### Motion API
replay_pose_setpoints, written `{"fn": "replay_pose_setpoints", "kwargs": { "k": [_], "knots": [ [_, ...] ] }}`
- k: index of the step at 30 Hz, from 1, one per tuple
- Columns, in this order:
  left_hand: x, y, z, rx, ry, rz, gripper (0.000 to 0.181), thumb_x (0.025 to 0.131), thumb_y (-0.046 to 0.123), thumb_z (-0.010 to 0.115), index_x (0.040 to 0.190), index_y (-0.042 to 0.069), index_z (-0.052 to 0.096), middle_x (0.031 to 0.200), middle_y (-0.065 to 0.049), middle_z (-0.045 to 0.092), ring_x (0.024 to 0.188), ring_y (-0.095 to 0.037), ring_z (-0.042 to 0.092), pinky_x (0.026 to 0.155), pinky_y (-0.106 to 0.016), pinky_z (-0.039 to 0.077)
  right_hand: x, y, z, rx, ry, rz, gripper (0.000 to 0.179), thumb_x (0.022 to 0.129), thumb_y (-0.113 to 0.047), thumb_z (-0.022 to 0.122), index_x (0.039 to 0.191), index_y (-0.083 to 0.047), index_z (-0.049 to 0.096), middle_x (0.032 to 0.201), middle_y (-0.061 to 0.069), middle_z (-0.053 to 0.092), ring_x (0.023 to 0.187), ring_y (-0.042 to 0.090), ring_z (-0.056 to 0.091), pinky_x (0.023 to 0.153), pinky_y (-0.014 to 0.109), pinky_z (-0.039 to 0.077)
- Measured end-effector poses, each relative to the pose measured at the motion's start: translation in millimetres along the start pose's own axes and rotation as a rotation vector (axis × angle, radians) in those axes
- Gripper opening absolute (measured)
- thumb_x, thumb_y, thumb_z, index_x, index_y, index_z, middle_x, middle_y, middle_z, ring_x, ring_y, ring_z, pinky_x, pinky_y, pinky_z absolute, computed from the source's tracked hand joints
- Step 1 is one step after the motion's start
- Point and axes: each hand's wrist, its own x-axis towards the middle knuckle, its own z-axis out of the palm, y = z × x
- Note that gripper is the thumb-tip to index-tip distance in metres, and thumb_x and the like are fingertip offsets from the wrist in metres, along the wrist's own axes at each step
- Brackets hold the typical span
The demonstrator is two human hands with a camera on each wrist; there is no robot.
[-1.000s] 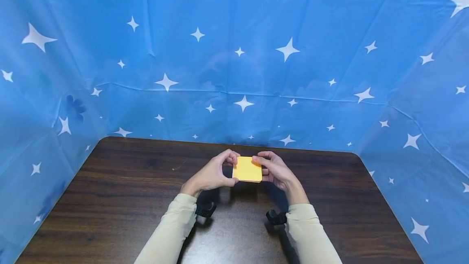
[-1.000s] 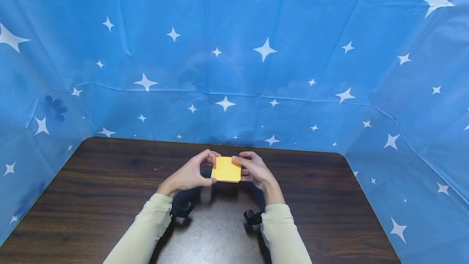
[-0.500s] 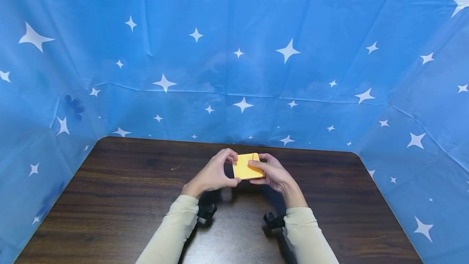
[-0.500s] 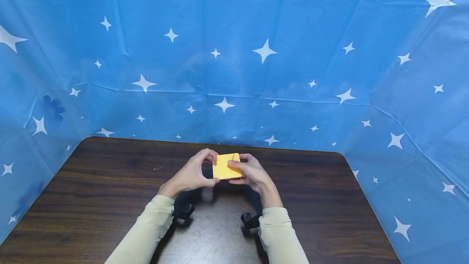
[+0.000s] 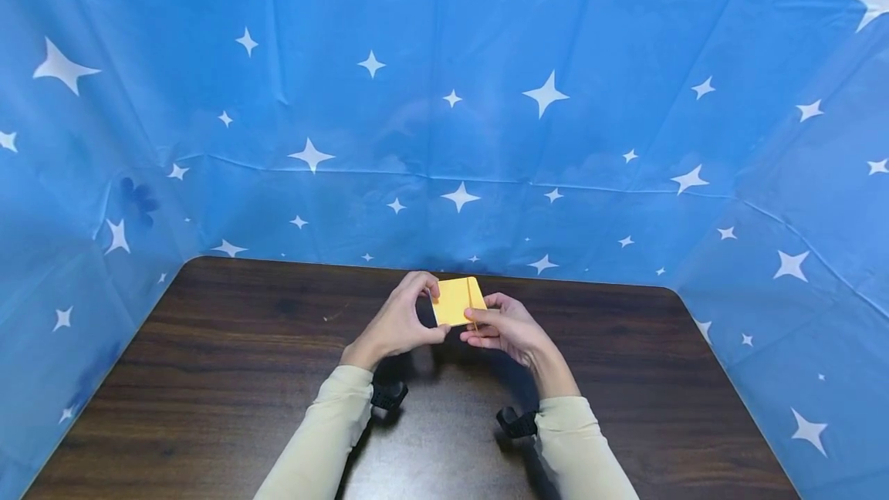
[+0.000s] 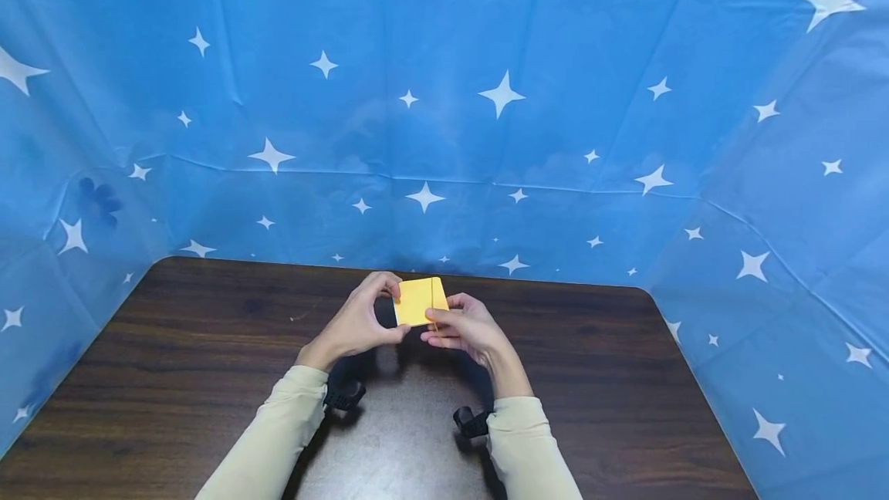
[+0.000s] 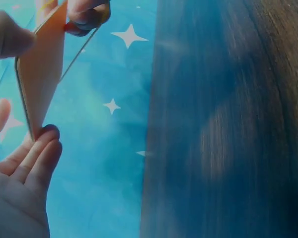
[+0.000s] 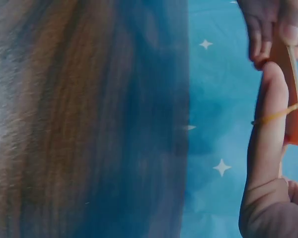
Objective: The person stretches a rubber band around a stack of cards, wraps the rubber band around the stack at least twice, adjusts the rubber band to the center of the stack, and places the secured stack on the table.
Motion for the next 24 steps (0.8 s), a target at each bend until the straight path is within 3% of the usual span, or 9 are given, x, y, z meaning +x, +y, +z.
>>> {"fn": "replay_pose_setpoints", "kwargs": {
  "k": [5,10,14,17,20,24],
  "knots": [
    [-1.3,-0.5,-0.2,0.023,0.045,0.003,0.05,0.068,0.017,0.088,0.099,0.014,0.05,0.117,-0.006,0.053,0.111,-0.021,0.049,0.094,-0.044,0.047,-1.9,6.2,2.0,-0.046,0.02,-0.043,0.029,0.101,-0.019,0.062,0.116,0.004,0.05,0.09,0.017,0.071,0.079,0.023,0.074,0.078,0.036,0.058],
    [-4.1,-1.4,-0.9,0.034,0.091,-0.033,0.048,0.068,0.017,0.088,0.096,0.014,0.049,0.132,-0.014,0.051,0.122,-0.027,0.049,0.098,-0.047,0.046,-7.8,8.7,2.0,-0.112,0.047,-0.075,0.03,0.106,-0.011,0.044,0.124,0.01,0.054,0.098,0.017,0.073,0.095,0.025,0.073,0.096,0.048,0.05],
    [-5.0,-1.7,-0.6,0.029,0.108,-0.049,0.047,0.069,0.016,0.088,0.093,0.014,0.048,0.135,-0.013,0.051,0.123,-0.03,0.05,0.097,-0.049,0.045,-11.9,11.3,-0.2,-0.212,0.032,-0.104,0.031,0.104,-0.006,0.042,0.12,0.012,0.061,0.103,0.017,0.074,0.106,0.026,0.07,0.104,0.052,0.043],
    [-5.6,-0.8,0.2,0.019,0.114,-0.055,0.047,0.069,0.015,0.088,0.093,0.014,0.048,0.135,-0.013,0.051,0.122,-0.031,0.051,0.097,-0.048,0.046,-13.6,13.1,0.8,-0.246,-0.013,-0.153,0.024,0.102,0.001,0.047,0.115,0.013,0.064,0.11,0.025,0.07,0.104,0.03,0.071,0.099,0.051,0.048],
    [-6.8,0.3,1.7,0.009,0.113,-0.06,0.046,0.07,0.015,0.088,0.092,0.014,0.047,0.135,-0.012,0.05,0.12,-0.03,0.051,0.097,-0.048,0.047,-14.2,14.0,4.3,-0.236,-0.043,-0.217,0.017,0.098,0.007,0.055,0.11,0.016,0.064,0.11,0.033,0.065,0.093,0.033,0.073,0.086,0.048,0.055],
    [-8.2,1.1,3.9,-0.006,0.117,-0.053,0.045,0.071,0.015,0.087,0.093,0.011,0.048,0.134,-0.012,0.051,0.119,-0.03,0.051,0.096,-0.049,0.048,-14.5,13.7,11.0,-0.261,-0.067,-0.282,0.02,0.093,0.003,0.067,0.111,0.013,0.067,0.104,0.028,0.066,0.076,0.027,0.074,0.072,0.045,0.059]
  ]
}}
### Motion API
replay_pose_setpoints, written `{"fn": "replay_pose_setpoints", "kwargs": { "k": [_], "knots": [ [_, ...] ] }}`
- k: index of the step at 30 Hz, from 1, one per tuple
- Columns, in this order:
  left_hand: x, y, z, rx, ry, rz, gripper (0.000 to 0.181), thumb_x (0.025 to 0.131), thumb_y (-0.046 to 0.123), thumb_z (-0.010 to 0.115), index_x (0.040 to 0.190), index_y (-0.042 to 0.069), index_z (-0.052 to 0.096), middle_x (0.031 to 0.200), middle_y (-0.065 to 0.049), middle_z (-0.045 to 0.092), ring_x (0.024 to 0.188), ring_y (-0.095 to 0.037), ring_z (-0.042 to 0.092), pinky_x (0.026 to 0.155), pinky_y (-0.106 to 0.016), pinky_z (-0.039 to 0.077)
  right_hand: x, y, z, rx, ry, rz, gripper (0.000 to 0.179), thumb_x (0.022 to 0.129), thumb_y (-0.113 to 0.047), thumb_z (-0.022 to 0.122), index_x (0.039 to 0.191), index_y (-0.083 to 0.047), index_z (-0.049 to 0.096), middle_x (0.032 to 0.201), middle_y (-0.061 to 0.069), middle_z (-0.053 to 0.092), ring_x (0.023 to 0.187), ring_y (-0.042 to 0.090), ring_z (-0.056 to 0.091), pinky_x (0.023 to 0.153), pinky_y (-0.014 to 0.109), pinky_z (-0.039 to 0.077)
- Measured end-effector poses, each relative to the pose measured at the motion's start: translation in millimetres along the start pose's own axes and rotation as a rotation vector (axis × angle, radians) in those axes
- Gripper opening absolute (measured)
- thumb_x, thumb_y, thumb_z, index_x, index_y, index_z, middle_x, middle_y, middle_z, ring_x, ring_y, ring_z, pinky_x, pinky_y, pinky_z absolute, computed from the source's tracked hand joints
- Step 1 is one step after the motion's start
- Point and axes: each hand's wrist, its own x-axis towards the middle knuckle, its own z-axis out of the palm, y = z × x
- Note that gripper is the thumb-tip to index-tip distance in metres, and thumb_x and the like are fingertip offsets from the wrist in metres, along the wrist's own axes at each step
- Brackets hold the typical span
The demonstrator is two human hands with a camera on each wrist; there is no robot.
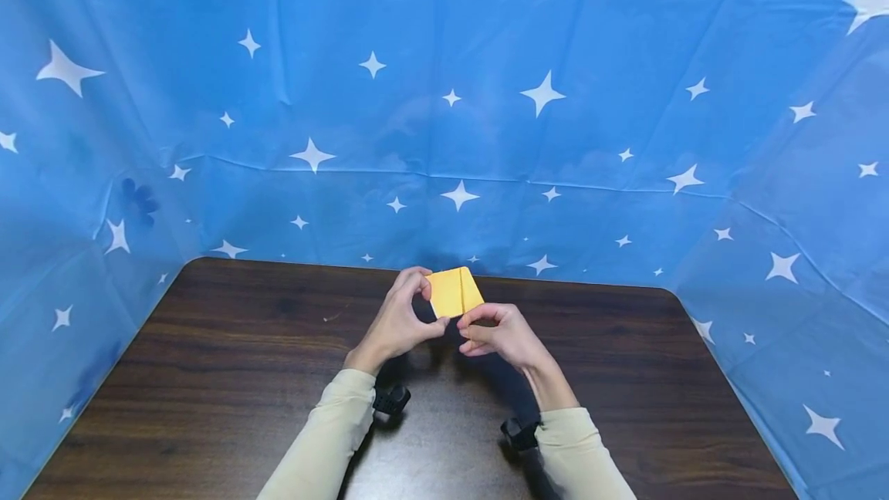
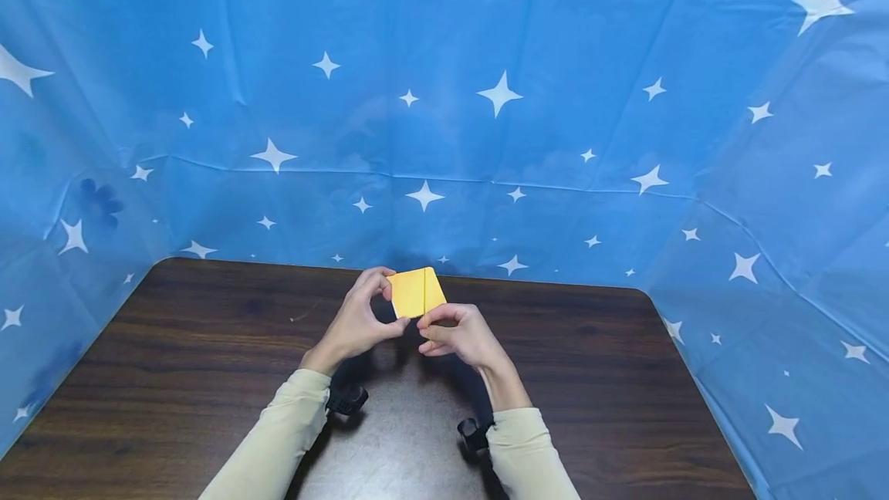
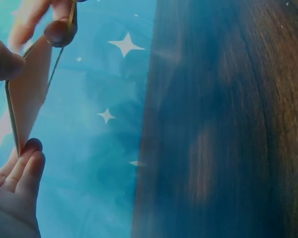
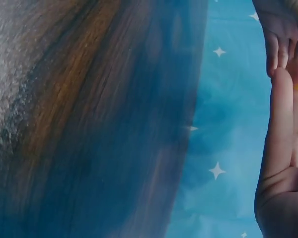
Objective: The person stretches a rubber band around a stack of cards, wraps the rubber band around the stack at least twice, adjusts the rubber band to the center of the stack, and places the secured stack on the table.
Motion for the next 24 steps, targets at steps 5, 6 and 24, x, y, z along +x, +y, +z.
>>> {"fn": "replay_pose_setpoints", "kwargs": {
  "k": [5,6,24],
  "knots": [
    [-0.1,-0.9,0.5,-0.033,-0.001,0.01,0.044,0.071,0.015,0.087,0.094,0.006,0.05,0.13,-0.01,0.053,0.118,-0.028,0.052,0.096,-0.052,0.049,0.2,-2.5,5.9,-0.033,-0.017,-0.102,0.026,0.091,-0.002,0.072,0.116,0.007,0.07,0.104,0.025,0.069,0.073,0.029,0.073,0.069,0.047,0.059],
    [0.1,-0.8,0.4,-0.034,-0.005,0.01,0.044,0.072,0.016,0.087,0.094,0.007,0.05,0.13,-0.009,0.053,0.118,-0.027,0.052,0.096,-0.052,0.049,0.2,-2.8,6.8,-0.043,-0.014,-0.126,0.027,0.092,-0.003,0.071,0.117,0.007,0.07,0.105,0.026,0.069,0.074,0.031,0.073,0.069,0.047,0.059],
    [0.7,5.1,1.4,0.066,0.006,0.035,0.049,0.07,0.02,0.088,0.097,0.014,0.047,0.13,-0.007,0.05,0.117,-0.024,0.051,0.097,-0.043,0.048,9.4,0.6,20.4,0.042,0.361,-0.085,0.063,0.104,-0.032,0.055,0.159,-0.02,0.028,0.092,0.025,0.072,0.077,0.038,0.073,0.064,0.043,0.059]
  ]
}}
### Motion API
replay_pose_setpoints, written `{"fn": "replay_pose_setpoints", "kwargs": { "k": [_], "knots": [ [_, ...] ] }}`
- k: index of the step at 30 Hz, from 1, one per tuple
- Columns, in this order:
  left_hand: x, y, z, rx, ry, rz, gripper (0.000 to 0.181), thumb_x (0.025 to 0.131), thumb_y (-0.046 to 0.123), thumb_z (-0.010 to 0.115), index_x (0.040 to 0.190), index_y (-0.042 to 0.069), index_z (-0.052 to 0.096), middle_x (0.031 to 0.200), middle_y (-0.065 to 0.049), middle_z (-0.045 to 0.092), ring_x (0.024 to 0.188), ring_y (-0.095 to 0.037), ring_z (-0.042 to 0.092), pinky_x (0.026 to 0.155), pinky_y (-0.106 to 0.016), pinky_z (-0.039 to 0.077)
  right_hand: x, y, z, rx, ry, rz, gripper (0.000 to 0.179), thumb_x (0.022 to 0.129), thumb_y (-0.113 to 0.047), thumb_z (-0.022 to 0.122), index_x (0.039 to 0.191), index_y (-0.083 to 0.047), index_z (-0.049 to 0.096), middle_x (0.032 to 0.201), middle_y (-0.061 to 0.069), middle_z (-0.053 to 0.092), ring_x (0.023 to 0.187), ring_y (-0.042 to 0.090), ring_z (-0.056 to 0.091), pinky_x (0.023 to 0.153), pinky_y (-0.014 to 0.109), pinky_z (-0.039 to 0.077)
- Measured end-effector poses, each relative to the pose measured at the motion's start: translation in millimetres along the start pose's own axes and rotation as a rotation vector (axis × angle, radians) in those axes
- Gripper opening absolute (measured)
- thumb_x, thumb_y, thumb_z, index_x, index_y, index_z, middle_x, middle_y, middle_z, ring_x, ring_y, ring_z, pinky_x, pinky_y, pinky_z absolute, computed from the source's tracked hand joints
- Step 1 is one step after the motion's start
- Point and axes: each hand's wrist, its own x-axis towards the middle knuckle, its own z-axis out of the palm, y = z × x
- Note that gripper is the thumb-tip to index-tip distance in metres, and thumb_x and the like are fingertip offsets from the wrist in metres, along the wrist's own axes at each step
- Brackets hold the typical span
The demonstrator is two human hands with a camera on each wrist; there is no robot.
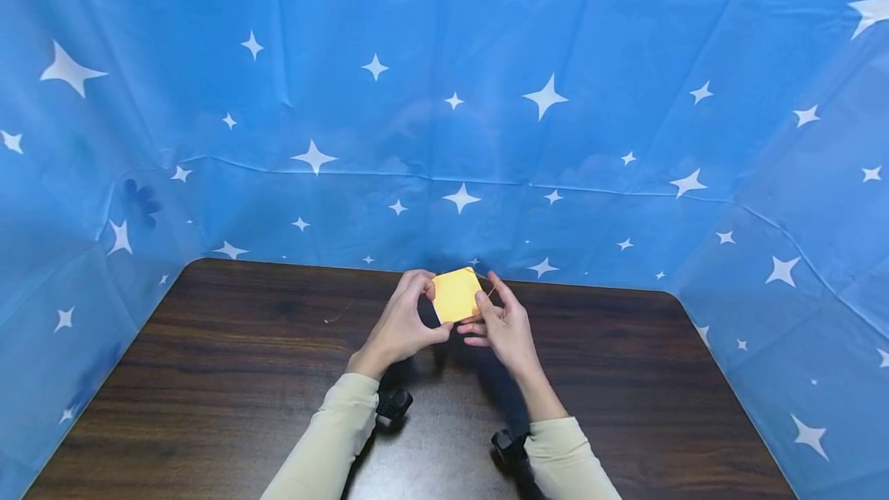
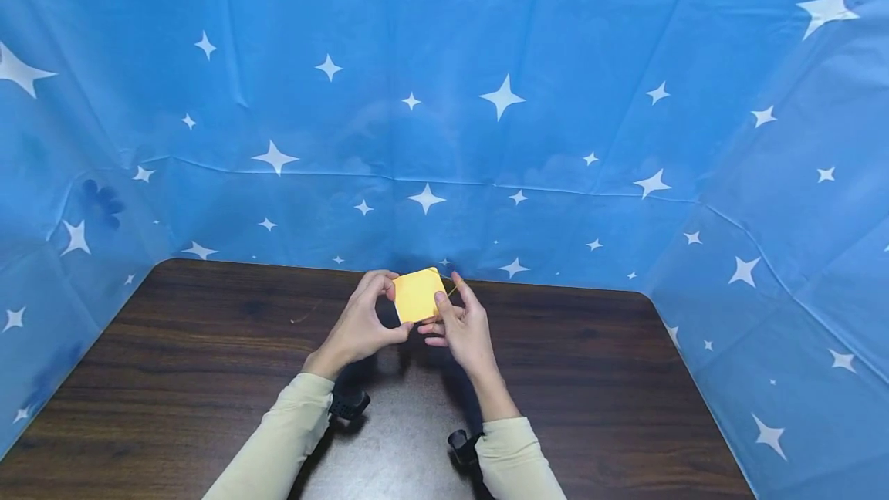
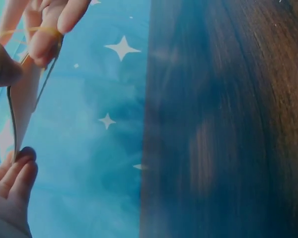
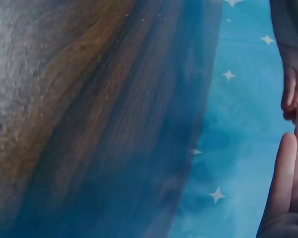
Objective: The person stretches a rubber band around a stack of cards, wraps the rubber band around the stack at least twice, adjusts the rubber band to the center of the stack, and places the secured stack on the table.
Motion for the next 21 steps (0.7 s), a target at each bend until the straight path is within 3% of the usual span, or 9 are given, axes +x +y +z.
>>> {"fn": "replay_pose_setpoints", "kwargs": {
  "k": [3,5,9,12,16,21],
  "knots": [
    [0.8,3.1,1.5,0.044,0.018,0.022,0.051,0.069,0.02,0.088,0.097,0.014,0.046,0.132,-0.009,0.048,0.118,-0.027,0.053,0.095,-0.043,0.05,2.9,-1.7,1.9,-0.016,0.037,-0.007,0.06,0.104,-0.036,0.054,0.152,-0.005,0.036,0.089,0.024,0.072,0.072,0.033,0.074,0.062,0.041,0.059],
    [1.0,4.4,1.9,0.064,0.023,0.028,0.052,0.069,0.019,0.089,0.097,0.014,0.045,0.133,-0.01,0.047,0.117,-0.027,0.054,0.092,-0.041,0.051,1.0,-11.6,3.9,-0.047,0.037,-0.014,0.057,0.106,-0.034,0.051,0.149,0.001,0.039,0.087,0.027,0.071,0.071,0.039,0.073,0.063,0.045,0.059],
    [0.3,5.8,2.4,0.101,0.014,0.048,0.053,0.069,0.017,0.089,0.097,0.014,0.044,0.136,-0.01,0.045,0.115,-0.027,0.056,0.088,-0.039,0.052,3.3,-16.0,3.1,-0.126,0.026,0.002,0.054,0.108,-0.037,0.045,0.149,-0.001,0.039,0.084,0.025,0.07,0.07,0.04,0.072,0.065,0.049,0.058],
    [-0.1,6.7,1.8,0.117,0.007,0.074,0.052,0.069,0.016,0.089,0.097,0.014,0.045,0.137,-0.01,0.045,0.116,-0.028,0.056,0.088,-0.039,0.053,8.6,-9.6,-0.3,-0.145,-0.004,0.054,0.064,0.105,-0.049,0.043,0.157,-0.013,0.03,0.092,0.02,0.068,0.071,0.037,0.072,0.065,0.049,0.058],
    [0.5,8.6,-1.2,0.115,0.009,0.091,0.052,0.069,0.015,0.089,0.098,0.014,0.045,0.137,-0.011,0.046,0.117,-0.028,0.055,0.09,-0.04,0.054,11.2,-8.4,-3.3,-0.145,-0.029,0.112,0.076,0.101,-0.059,0.044,0.161,-0.02,0.018,0.095,0.025,0.064,0.074,0.039,0.071,0.064,0.049,0.058],
    [1.0,10.0,-4.0,0.108,-0.008,0.078,0.053,0.07,0.015,0.089,0.099,0.014,0.045,0.137,-0.011,0.046,0.118,-0.027,0.055,0.09,-0.039,0.053,12.5,-10.3,-7.3,-0.23,0.007,0.086,0.073,0.098,-0.049,0.061,0.153,-0.01,0.034,0.086,0.027,0.066,0.063,0.035,0.07,0.065,0.048,0.059]
  ]
}}
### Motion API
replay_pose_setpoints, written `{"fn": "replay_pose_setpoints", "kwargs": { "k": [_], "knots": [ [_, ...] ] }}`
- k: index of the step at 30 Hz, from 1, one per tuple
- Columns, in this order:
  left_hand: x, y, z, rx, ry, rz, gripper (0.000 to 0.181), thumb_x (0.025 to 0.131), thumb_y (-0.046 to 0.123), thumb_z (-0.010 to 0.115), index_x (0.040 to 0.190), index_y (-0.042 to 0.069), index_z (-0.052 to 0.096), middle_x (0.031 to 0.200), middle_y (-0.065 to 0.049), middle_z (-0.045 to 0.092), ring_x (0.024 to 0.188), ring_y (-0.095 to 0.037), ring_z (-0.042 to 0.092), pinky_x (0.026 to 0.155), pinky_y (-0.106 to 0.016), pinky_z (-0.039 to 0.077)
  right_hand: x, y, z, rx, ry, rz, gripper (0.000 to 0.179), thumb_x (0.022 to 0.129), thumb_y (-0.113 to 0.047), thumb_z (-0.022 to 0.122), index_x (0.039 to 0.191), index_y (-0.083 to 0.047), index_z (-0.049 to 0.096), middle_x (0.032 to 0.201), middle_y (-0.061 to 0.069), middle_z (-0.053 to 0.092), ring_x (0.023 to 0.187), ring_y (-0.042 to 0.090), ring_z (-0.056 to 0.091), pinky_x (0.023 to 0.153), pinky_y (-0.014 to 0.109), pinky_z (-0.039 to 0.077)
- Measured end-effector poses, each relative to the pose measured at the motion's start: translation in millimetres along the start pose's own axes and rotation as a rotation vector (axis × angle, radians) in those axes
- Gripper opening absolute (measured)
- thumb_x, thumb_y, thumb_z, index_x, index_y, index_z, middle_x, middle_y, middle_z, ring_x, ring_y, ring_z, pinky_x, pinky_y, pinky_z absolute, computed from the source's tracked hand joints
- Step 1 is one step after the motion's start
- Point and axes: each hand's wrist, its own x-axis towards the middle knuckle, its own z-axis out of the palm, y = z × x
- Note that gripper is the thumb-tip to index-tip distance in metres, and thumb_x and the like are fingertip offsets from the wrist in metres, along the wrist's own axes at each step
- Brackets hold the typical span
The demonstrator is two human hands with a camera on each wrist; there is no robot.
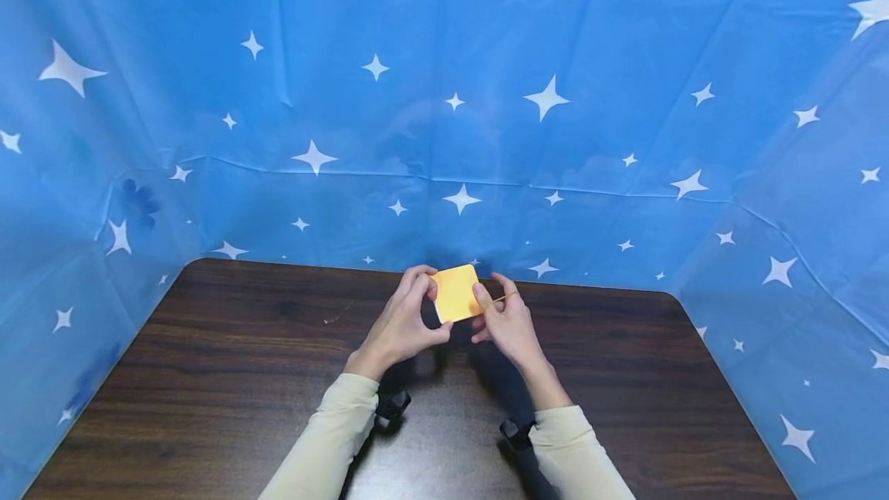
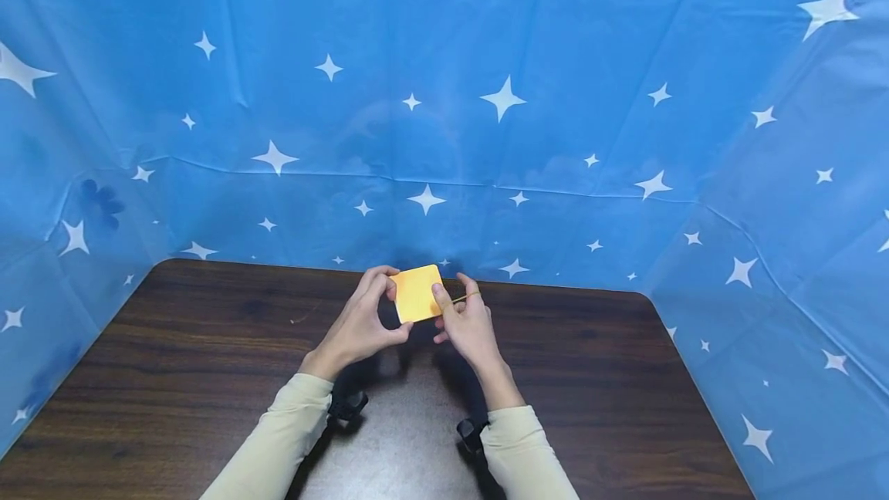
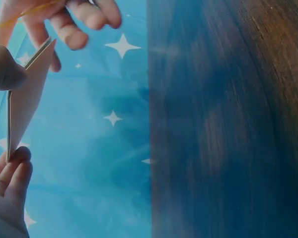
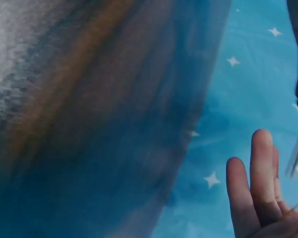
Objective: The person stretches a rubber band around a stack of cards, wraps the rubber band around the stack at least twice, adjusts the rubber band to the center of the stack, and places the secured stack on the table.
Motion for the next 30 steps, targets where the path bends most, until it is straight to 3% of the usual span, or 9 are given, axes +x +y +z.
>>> {"fn": "replay_pose_setpoints", "kwargs": {
  "k": [3,6,11,14,18,25,30],
  "knots": [
    [-0.2,1.6,-1.6,-0.044,-0.031,-0.003,0.053,0.07,0.013,0.089,0.099,0.014,0.044,0.137,-0.01,0.047,0.12,-0.025,0.052,0.094,-0.039,0.051,0.4,-4.5,-7.8,-0.036,-0.042,-0.012,0.063,0.095,-0.042,0.068,0.141,-0.004,0.049,0.091,0.023,0.066,0.068,0.033,0.072,0.069,0.05,0.058],
    [-0.8,5.8,-3.7,-0.13,-0.081,0.016,0.054,0.069,0.01,0.088,0.098,0.014,0.043,0.136,-0.008,0.049,0.122,-0.022,0.05,0.098,-0.041,0.048,3.8,-7.6,-19.4,-0.04,-0.168,0.022,0.053,0.094,-0.039,0.07,0.129,0.0,0.058,0.097,0.017,0.066,0.077,0.03,0.072,0.073,0.05,0.058],
    [-1.3,16.0,-5.9,-0.26,-0.181,0.073,0.054,0.066,0.009,0.088,0.098,0.014,0.044,0.134,-0.002,0.052,0.122,-0.018,0.051,0.101,-0.044,0.045,11.6,-10.7,-35.2,0.033,-0.412,0.152,0.047,0.096,-0.039,0.067,0.12,0.001,0.061,0.096,0.015,0.068,0.076,0.024,0.07,0.069,0.039,0.059],
    [-1.8,20.3,-5.3,-0.277,-0.223,0.085,0.053,0.068,0.009,0.088,0.099,0.012,0.046,0.134,-0.001,0.051,0.123,-0.018,0.05,0.103,-0.043,0.044,14.2,-10.5,-38.0,0.095,-0.496,0.213,0.042,0.096,-0.035,0.068,0.114,0.002,0.064,0.093,0.016,0.069,0.073,0.024,0.07,0.064,0.034,0.059],
    [-3.2,20.5,-3.4,-0.23,-0.262,0.076,0.052,0.069,0.011,0.087,0.102,0.011,0.047,0.133,-0.002,0.049,0.123,-0.016,0.048,0.103,-0.038,0.044,14.1,-8.7,-34.5,0.108,-0.481,0.226,0.034,0.092,-0.028,0.073,0.106,0.002,0.066,0.089,0.015,0.07,0.07,0.023,0.07,0.062,0.031,0.057],
    [1.7,21.2,-1.1,-0.049,-0.306,0.042,0.066,0.068,0.03,0.095,0.114,0.016,0.048,0.129,-0.001,0.05,0.118,-0.017,0.047,0.102,-0.035,0.046,13.4,-8.1,-24.6,0.02,-0.401,0.146,0.028,0.091,-0.025,0.074,0.096,0.002,0.067,0.075,0.01,0.067,0.059,0.017,0.064,0.052,0.025,0.051],
    [6.6,24.8,-3.0,0.026,-0.344,0.047,0.07,0.068,0.027,0.095,0.123,0.018,0.051,0.127,0.001,0.055,0.119,-0.017,0.046,0.1,-0.035,0.048,11.8,-8.5,-22.0,-0.037,-0.374,0.121,0.03,0.089,-0.028,0.075,0.096,0.0,0.068,0.074,0.009,0.066,0.057,0.017,0.06,0.048,0.024,0.046]
  ]
}}
